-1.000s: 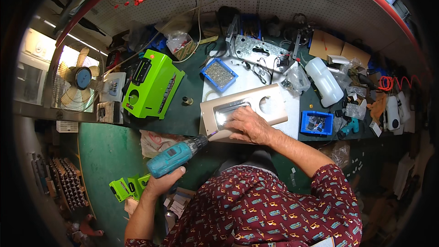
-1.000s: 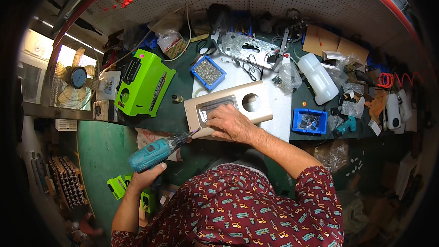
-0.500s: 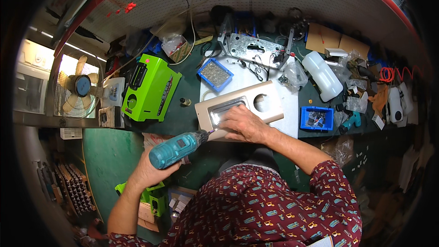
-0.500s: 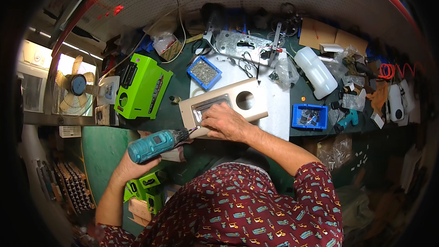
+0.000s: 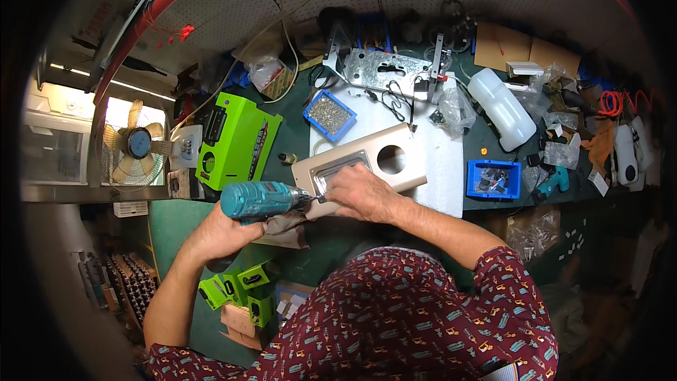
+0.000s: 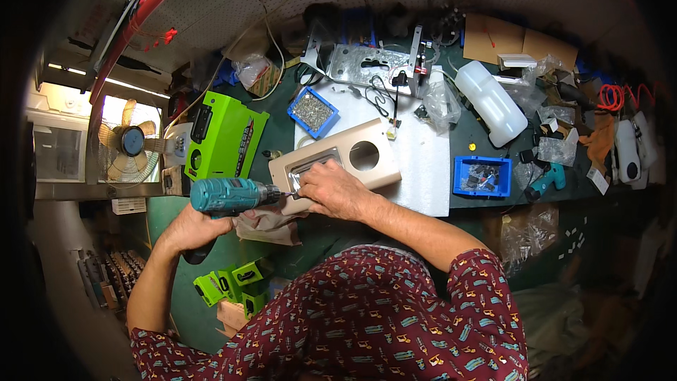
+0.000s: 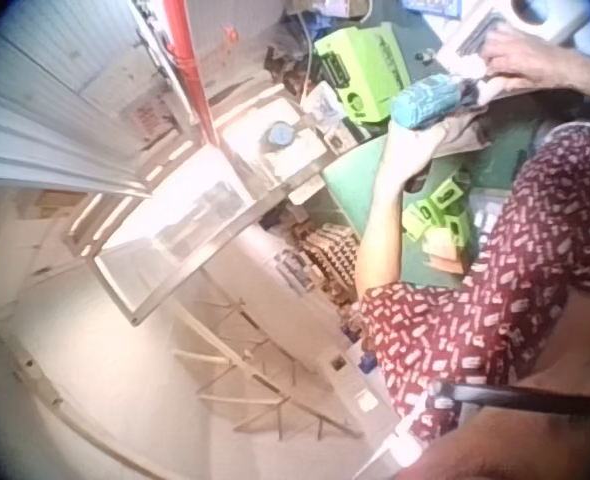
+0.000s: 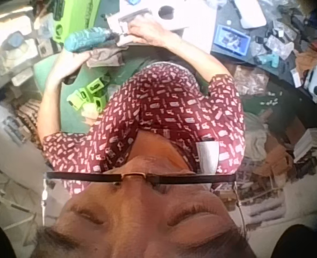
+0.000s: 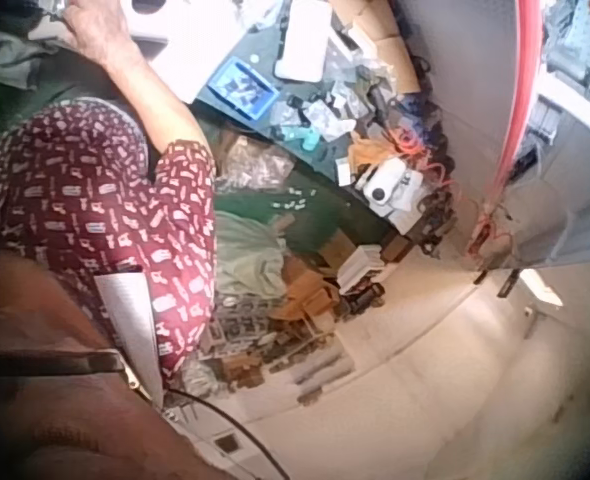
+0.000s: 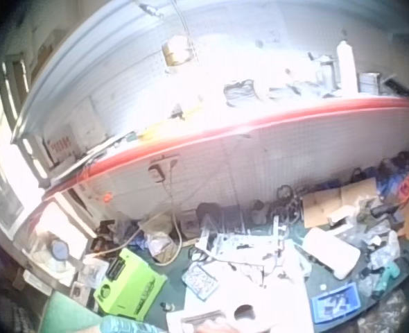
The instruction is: The person uses a cordless drill to fasten screws into a beige plastic housing on a workbench. They briefly retrieve a wrapped unit from a nearby stack, unwrap it, and return to drilling the housing.
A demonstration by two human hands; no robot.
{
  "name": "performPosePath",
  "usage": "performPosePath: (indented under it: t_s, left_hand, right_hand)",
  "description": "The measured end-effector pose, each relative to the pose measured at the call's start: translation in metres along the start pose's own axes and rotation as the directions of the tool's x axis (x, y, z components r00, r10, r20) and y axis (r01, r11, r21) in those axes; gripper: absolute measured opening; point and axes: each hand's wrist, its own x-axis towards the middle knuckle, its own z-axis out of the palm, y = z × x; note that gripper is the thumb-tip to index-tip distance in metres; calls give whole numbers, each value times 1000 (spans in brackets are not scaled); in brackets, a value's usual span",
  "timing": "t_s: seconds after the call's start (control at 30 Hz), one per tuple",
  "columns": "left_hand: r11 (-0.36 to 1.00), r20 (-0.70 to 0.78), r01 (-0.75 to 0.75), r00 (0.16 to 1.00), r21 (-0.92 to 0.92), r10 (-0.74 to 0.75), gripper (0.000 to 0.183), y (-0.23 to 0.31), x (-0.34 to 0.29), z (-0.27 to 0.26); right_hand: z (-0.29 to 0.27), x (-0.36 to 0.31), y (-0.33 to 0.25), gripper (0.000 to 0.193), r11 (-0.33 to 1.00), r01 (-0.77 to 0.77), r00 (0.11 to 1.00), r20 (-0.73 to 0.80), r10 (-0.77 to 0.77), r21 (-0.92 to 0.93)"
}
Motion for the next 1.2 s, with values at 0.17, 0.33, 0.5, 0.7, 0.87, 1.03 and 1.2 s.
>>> performPosePath:
  t_s: [0.17,0.33,0.5,0.7,0.87,1.03,1.2]
  left_hand:
    - [987,-69,136,987,-91,-142,47,-1,-9,18]
    - [946,-136,209,959,-249,-248,43,-8,-19,30]
    - [925,-166,240,940,-294,-297,43,-15,-30,35]
    - [915,-263,194,918,-353,-296,41,-24,-45,46]
    - [886,-293,233,884,-401,-365,38,-33,-56,55]
    - [870,-319,174,882,-461,-345,38,-49,-66,64]
    - [852,-361,88,880,-516,-310,38,-67,-66,82]
  right_hand:
    - [-1,2,3,40,1000,3,1000,-12,-4,-17]
    - [-4,6,4,33,996,-52,997,-49,56,75]
    - [-6,22,1,21,987,-154,987,45,152,44]
    - [1,46,-3,14,983,-144,980,119,157,-110]
    - [5,52,-5,15,984,-134,980,131,149,-116]
    - [6,59,-7,14,977,-146,968,181,174,-159]
    - [-2,52,2,19,963,-259,965,46,256,70]
